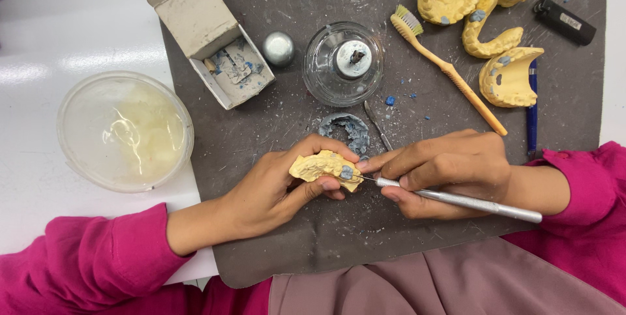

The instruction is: The person holds a yellow dental cast in one hand and shapes and removes blue bite material from it with a metal wax spatula. They periodically heat the spatula tip over a small alcohol lamp and smooth or apply wax onto the cast, repositioning the model to work different areas.

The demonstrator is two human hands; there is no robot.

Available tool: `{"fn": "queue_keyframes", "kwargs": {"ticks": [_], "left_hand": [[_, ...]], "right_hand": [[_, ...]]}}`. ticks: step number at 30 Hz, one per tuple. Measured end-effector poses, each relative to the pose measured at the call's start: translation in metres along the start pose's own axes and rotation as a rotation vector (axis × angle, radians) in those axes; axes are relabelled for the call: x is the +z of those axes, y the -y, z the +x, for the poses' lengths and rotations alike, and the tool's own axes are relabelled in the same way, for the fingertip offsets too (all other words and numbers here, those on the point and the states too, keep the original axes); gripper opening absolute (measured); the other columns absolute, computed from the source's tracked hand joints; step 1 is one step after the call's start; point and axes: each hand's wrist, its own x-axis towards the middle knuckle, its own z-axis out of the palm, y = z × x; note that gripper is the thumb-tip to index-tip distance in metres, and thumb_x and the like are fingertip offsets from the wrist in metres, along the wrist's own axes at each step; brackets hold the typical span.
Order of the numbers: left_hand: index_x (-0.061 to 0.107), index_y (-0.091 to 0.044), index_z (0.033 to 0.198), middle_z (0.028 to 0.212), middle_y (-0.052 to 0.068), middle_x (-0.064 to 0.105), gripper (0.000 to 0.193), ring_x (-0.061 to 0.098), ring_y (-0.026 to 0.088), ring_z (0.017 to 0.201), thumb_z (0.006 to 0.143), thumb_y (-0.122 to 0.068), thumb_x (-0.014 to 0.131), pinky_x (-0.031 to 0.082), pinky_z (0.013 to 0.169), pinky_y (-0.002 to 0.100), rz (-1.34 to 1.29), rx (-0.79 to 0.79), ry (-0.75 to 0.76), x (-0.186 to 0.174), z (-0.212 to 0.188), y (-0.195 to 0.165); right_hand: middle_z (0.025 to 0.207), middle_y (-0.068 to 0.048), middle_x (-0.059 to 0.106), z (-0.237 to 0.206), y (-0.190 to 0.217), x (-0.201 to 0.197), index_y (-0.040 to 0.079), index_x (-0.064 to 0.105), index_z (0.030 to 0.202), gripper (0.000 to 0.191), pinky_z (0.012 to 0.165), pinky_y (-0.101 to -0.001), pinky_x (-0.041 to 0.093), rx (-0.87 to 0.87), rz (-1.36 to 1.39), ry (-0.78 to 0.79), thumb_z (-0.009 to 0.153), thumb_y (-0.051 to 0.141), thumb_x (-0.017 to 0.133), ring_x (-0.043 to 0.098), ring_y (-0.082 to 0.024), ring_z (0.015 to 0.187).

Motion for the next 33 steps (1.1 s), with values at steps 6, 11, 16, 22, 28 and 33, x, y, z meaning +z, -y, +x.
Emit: {"fn": "queue_keyframes", "kwargs": {"ticks": [6,11,16,22,28,33], "left_hand": [[0.055,-0.005,0.137,0.112,0.007,0.076,0.031,0.076,0.012,0.099,0.108,-0.016,0.058,0.064,0.088,0.027,-0.011,0.007,0.004,-0.0003,0.0006,0.0006],[0.055,-0.005,0.136,0.110,0.006,0.077,0.031,0.077,0.012,0.098,0.108,-0.017,0.058,0.064,0.086,0.027,0.019,0.006,0.000,-0.0001,0.0003,0.0011],[0.055,-0.006,0.136,0.109,0.006,0.077,0.031,0.077,0.012,0.097,0.108,-0.018,0.058,0.064,0.086,0.027,0.032,0.012,-0.003,0.0001,0.0002,0.0017],[0.055,-0.006,0.136,0.109,0.006,0.076,0.031,0.076,0.011,0.097,0.108,-0.018,0.058,0.064,0.086,0.027,0.023,0.008,-0.004,-0.0001,-0.0002,0.0018],[0.055,-0.005,0.136,0.111,0.006,0.076,0.031,0.076,0.012,0.098,0.108,-0.017,0.058,0.064,0.087,0.027,0.029,0.024,-0.002,0.0005,0.0002,0.0019],[0.055,-0.005,0.136,0.111,0.007,0.076,0.030,0.076,0.012,0.099,0.108,-0.016,0.058,0.064,0.087,0.027,0.028,0.021,-0.001,0.0004,-0.0001,0.0018]], "right_hand": [[0.092,-0.021,0.075,0.0000,-0.0001,-0.0001,0.001,0.061,0.090,0.019,0.080,-0.0388,0.071,0.009,0.003,-0.007,0.087,0.000,0.080,0.080,-0.035,0.100],[0.091,-0.021,0.075,-0.0002,0.0000,-0.0009,0.000,0.062,0.091,0.019,0.081,-0.0390,0.071,0.010,0.008,0.003,0.087,0.000,0.080,0.080,-0.035,0.100],[0.090,-0.020,0.075,0.0009,0.0004,-0.0017,0.001,0.062,0.090,0.018,0.080,-0.0384,0.071,0.004,0.012,0.013,0.087,0.001,0.080,0.080,-0.036,0.100],[0.091,-0.020,0.075,-0.0004,0.0000,-0.0003,0.001,0.062,0.090,0.018,0.081,-0.0387,0.071,0.014,-0.006,0.001,0.087,0.001,0.080,0.080,-0.035,0.100],[0.091,-0.020,0.076,-0.0010,0.0004,-0.0010,0.002,0.062,0.091,0.019,0.080,-0.0376,0.071,0.024,-0.003,0.007,0.088,0.002,0.080,0.080,-0.035,0.101],[0.093,-0.021,0.076,-0.0008,-0.0008,-0.0021,0.001,0.063,0.092,0.018,0.081,-0.0384,0.071,0.014,0.019,0.023,0.088,0.002,0.080,0.080,-0.036,0.102]]}}
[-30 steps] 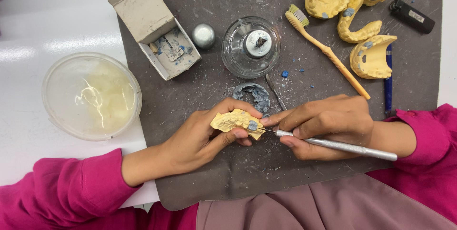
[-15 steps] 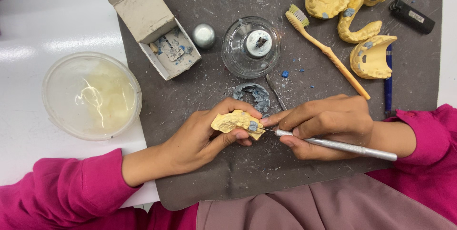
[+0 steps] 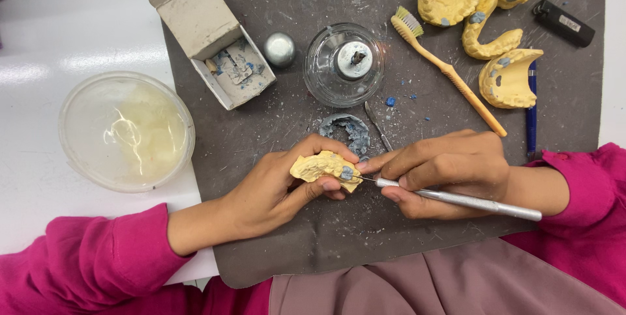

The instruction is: The person holds a yellow dental cast in one hand and shapes and removes blue bite material from it with a metal wax spatula. They periodically heat the spatula tip over a small alcohol lamp and smooth or apply wax onto the cast, repositioning the model to work different areas.

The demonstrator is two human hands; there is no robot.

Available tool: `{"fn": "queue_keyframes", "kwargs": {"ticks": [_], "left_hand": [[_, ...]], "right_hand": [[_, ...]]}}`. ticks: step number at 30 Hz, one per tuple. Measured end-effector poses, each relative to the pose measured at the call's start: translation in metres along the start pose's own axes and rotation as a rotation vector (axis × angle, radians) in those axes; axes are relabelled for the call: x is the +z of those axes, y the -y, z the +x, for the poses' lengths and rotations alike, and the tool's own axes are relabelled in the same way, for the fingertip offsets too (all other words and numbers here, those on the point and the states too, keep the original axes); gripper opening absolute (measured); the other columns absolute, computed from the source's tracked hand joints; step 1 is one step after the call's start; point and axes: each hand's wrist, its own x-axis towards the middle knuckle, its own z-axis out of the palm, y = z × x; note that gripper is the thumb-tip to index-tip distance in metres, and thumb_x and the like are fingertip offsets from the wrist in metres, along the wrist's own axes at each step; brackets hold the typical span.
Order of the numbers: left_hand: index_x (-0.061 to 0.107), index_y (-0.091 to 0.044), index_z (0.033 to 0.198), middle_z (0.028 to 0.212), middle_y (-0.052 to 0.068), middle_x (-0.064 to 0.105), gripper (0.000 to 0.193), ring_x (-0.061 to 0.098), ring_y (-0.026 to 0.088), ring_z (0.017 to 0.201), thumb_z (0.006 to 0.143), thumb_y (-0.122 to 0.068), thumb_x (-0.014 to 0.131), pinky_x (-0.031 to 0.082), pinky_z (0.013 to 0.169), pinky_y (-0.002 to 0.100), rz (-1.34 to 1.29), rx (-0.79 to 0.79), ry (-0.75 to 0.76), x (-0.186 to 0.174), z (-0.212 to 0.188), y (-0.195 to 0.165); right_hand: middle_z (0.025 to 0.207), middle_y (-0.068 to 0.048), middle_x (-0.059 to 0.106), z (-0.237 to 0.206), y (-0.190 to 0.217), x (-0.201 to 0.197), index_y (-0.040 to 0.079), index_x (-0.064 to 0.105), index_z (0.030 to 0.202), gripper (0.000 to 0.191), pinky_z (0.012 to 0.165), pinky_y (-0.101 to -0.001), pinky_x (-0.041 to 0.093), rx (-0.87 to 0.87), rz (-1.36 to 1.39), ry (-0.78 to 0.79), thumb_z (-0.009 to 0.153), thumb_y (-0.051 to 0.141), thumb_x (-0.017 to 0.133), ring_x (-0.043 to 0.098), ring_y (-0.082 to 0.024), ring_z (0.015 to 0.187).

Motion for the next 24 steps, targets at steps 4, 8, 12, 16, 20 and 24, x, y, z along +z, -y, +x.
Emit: {"fn": "queue_keyframes", "kwargs": {"ticks": [4,8,12,16,20,24], "left_hand": [[0.055,-0.005,0.136,0.111,0.007,0.076,0.030,0.076,0.012,0.098,0.108,-0.015,0.058,0.063,0.087,0.027,0.005,0.007,0.000,0.000,0.000,0.000],[0.055,-0.005,0.135,0.111,0.007,0.076,0.029,0.076,0.012,0.099,0.108,-0.015,0.058,0.063,0.087,0.027,0.049,0.024,-0.002,0.000,0.000,0.000],[0.055,-0.005,0.136,0.112,0.006,0.076,0.030,0.076,0.012,0.099,0.108,-0.016,0.058,0.063,0.087,0.027,0.032,0.017,0.008,-0.001,-0.001,0.001],[0.054,-0.005,0.137,0.116,0.007,0.074,0.031,0.075,0.012,0.100,0.109,-0.017,0.057,0.064,0.089,0.027,-0.082,-0.020,0.015,0.000,-0.002,0.003],[0.056,-0.006,0.137,0.116,0.006,0.075,0.032,0.076,0.011,0.100,0.108,-0.017,0.059,0.062,0.088,0.026,0.005,0.005,0.015,0.000,-0.004,0.003],[0.058,-0.008,0.135,0.116,0.004,0.076,0.034,0.075,0.011,0.106,0.104,-0.019,0.066,0.059,0.091,0.027,0.071,0.035,-0.001,-0.001,-0.004,0.001]], "right_hand": [[0.093,-0.021,0.075,-0.002,-0.001,0.000,0.001,0.063,0.093,0.018,0.082,-0.0389,0.071,0.001,0.009,-0.007,0.088,0.003,0.080,0.080,-0.035,0.101],[0.093,-0.021,0.075,0.001,-0.001,0.001,0.001,0.063,0.093,0.018,0.082,-0.0382,0.071,-0.020,0.019,0.007,0.088,0.002,0.080,0.080,-0.037,0.103],[0.092,-0.022,0.074,0.007,0.003,-0.003,0.000,0.063,0.087,0.016,0.079,-0.0379,0.070,-0.014,0.054,-0.005,0.087,0.004,0.078,0.080,-0.034,0.096],[0.090,-0.016,0.077,0.002,0.016,-0.026,0.007,0.059,0.075,0.023,0.063,-0.0269,0.064,0.159,-0.058,0.035,0.088,0.011,0.077,0.078,-0.020,0.081],[0.068,0.002,0.071,-0.003,0.019,-0.033,0.014,0.058,0.075,0.031,0.051,-0.0212,0.053,0.384,-0.111,0.071,0.088,0.021,0.086,0.073,-0.009,0.069],[0.054,-0.002,0.065,0.005,0.022,-0.040,0.013,0.060,0.087,0.050,0.045,-0.0302,0.054,0.993,-0.389,0.452,0.062,0.045,0.090,0.065,-0.016,0.050]]}}
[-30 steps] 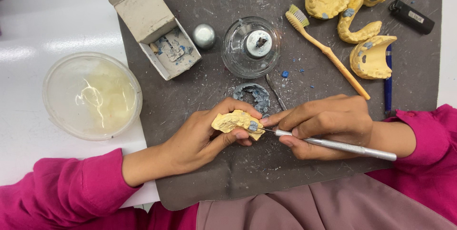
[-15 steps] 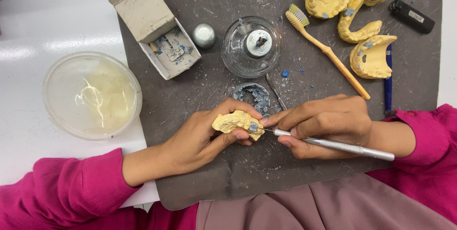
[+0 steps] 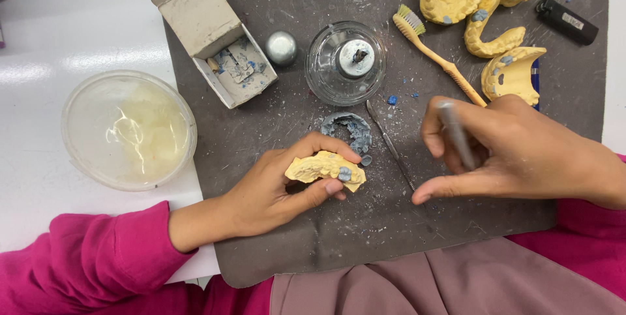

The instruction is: The person holds a yellow dental cast in one hand and shapes and removes blue bite material from it with a metal wax spatula. They periodically heat the spatula tip over a small alcohol lamp and smooth or apply wax onto the cast, repositioning the model to work different areas.

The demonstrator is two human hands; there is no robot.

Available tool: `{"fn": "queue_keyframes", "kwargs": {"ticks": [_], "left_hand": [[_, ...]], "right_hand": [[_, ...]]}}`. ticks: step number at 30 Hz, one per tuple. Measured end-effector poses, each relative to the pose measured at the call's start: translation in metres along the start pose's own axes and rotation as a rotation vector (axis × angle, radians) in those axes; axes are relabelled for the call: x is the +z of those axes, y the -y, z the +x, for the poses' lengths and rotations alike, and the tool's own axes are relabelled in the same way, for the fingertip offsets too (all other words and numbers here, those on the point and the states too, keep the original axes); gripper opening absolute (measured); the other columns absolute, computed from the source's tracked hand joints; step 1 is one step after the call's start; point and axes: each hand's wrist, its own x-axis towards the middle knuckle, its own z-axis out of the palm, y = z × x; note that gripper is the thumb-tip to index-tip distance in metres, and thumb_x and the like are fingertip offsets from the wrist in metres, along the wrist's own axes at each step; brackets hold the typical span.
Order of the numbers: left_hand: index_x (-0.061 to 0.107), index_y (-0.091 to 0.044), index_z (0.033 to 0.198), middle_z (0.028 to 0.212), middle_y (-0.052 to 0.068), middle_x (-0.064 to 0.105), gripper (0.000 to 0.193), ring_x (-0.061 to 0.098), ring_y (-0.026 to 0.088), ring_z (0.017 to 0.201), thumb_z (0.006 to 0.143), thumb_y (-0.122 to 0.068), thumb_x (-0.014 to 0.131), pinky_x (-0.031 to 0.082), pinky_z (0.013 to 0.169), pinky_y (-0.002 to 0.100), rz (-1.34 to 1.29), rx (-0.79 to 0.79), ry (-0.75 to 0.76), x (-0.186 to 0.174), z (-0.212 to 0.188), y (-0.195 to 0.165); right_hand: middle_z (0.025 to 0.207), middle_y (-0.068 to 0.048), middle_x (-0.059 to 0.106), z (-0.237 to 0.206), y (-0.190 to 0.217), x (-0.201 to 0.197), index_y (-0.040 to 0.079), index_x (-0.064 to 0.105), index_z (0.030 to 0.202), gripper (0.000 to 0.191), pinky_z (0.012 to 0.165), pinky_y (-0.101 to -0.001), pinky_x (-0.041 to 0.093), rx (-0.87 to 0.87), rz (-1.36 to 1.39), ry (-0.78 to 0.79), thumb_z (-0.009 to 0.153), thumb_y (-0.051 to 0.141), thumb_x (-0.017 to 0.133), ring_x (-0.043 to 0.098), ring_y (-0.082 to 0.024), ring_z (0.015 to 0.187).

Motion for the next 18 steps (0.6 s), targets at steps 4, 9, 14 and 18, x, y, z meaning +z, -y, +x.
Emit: {"fn": "queue_keyframes", "kwargs": {"ticks": [4,9,14,18], "left_hand": [[0.060,-0.007,0.132,0.118,0.003,0.074,0.036,0.071,0.011,0.111,0.101,-0.020,0.072,0.057,0.096,0.027,-0.045,0.007,-0.002,-0.0015,-0.0013,-0.0008],[0.062,-0.007,0.129,0.114,0.002,0.074,0.031,0.069,0.009,0.107,0.101,-0.019,0.071,0.056,0.094,0.025,-0.128,-0.053,-0.027,0.0007,-0.0018,0.0010],[0.063,-0.007,0.127,0.114,0.002,0.073,0.029,0.068,0.008,0.107,0.101,-0.017,0.071,0.056,0.095,0.025,-0.148,-0.044,-0.033,0.0000,-0.0023,0.0017],[0.063,-0.008,0.127,0.111,0.001,0.074,0.028,0.068,0.007,0.104,0.101,-0.017,0.070,0.056,0.092,0.025,-0.142,-0.067,-0.043,0.0008,-0.0006,0.0007]], "right_hand": [[0.053,-0.012,0.063,0.0000,0.0052,-0.0017,0.019,0.058,0.112,0.059,0.056,-0.0467,0.056,0.107,-0.424,0.054,0.075,0.061,0.078,0.069,-0.033,0.056],[0.064,-0.010,0.069,0.0009,0.0010,0.0022,0.015,0.050,0.122,0.058,0.063,-0.0501,0.057,0.144,-0.657,0.086,0.087,0.059,0.063,0.070,-0.036,0.069],[0.072,-0.007,0.070,-0.0015,0.0028,0.0009,0.018,0.052,0.112,0.047,0.061,-0.0509,0.058,0.101,-0.658,0.021,0.086,0.056,0.061,0.070,-0.036,0.072],[0.072,-0.005,0.068,-0.0033,0.0063,0.0010,0.016,0.053,0.102,0.045,0.055,-0.0493,0.055,-0.009,-0.586,-0.121,0.084,0.055,0.067,0.069,-0.035,0.067]]}}
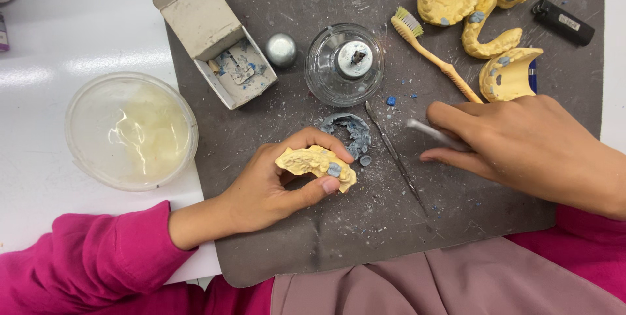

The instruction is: The person holds a yellow dental cast in one hand and shapes and removes blue bite material from it with a metal wax spatula. They periodically heat the spatula tip over a small alcohol lamp and smooth or apply wax onto the cast, repositioning the model to work different areas.

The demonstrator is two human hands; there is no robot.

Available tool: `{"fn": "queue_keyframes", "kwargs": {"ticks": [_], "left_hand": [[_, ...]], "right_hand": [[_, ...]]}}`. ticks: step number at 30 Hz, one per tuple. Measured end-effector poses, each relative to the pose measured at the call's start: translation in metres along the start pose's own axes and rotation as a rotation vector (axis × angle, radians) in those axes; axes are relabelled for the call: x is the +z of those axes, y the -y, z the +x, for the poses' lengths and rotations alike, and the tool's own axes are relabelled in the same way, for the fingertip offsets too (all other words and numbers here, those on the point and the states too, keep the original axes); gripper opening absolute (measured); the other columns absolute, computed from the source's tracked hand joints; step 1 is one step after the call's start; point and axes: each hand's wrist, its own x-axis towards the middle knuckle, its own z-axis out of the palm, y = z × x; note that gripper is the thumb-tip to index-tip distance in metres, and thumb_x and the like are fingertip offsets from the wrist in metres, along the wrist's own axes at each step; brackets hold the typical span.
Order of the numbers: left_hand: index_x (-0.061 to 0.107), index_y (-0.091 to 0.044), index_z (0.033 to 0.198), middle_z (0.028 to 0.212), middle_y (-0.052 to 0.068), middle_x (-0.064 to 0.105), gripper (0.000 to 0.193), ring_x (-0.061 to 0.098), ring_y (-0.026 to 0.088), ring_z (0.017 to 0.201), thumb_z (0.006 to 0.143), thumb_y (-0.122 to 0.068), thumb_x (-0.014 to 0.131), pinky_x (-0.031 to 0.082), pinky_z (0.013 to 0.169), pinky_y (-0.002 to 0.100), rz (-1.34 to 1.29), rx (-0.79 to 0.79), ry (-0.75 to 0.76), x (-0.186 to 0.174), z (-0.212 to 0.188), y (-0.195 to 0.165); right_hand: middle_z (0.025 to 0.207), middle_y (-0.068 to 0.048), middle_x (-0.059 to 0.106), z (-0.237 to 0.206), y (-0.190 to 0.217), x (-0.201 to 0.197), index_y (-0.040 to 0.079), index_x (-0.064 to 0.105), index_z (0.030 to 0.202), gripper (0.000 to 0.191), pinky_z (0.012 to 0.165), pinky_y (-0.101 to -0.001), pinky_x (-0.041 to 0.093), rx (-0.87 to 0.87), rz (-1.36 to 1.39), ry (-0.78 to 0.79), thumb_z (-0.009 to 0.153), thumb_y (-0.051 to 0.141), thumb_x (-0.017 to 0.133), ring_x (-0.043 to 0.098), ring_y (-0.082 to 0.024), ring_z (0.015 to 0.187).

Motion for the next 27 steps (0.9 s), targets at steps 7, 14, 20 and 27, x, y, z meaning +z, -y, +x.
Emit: {"fn": "queue_keyframes", "kwargs": {"ticks": [7,14,20,27], "left_hand": [[0.059,-0.007,0.133,0.119,0.004,0.072,0.035,0.067,0.008,0.110,0.101,-0.015,0.071,0.055,0.097,0.026,-0.004,0.028,0.004,0.001,-0.003,-0.004],[0.044,-0.003,0.151,0.127,0.011,0.068,0.045,0.064,0.011,0.107,0.109,-0.013,0.055,0.056,0.098,0.027,-0.258,-0.025,0.122,0.002,-0.014,0.007],[0.046,0.000,0.148,0.126,0.013,0.071,0.042,0.065,0.013,0.103,0.113,-0.022,0.046,0.055,0.098,0.029,-0.264,-0.074,0.169,0.010,-0.041,0.004],[0.054,0.001,0.135,0.115,0.011,0.075,0.039,0.073,0.018,0.106,0.116,-0.030,0.040,0.057,0.099,0.033,-0.033,0.002,0.222,0.019,-0.072,-0.003]], "right_hand": [[0.071,-0.003,0.059,-0.032,-0.017,0.015,0.013,0.056,0.077,0.043,0.051,-0.0414,0.050,-0.139,0.259,-0.241,0.078,0.049,0.079,0.063,-0.022,0.063],[0.108,-0.007,0.076,-0.051,-0.003,0.006,0.006,0.067,0.109,0.052,0.081,-0.0375,0.065,-0.656,0.507,-0.312,0.074,0.044,0.076,0.076,-0.031,0.112],[0.110,-0.013,0.074,-0.076,0.042,0.031,0.009,0.066,0.111,0.031,0.091,-0.0405,0.067,-0.604,0.711,-0.609,0.084,0.009,0.081,0.076,-0.032,0.110],[0.106,-0.016,0.076,-0.105,0.091,0.058,0.009,0.073,0.106,0.026,0.094,-0.0423,0.068,-0.474,1.017,-0.663,0.081,0.004,0.078,0.079,-0.028,0.105]]}}
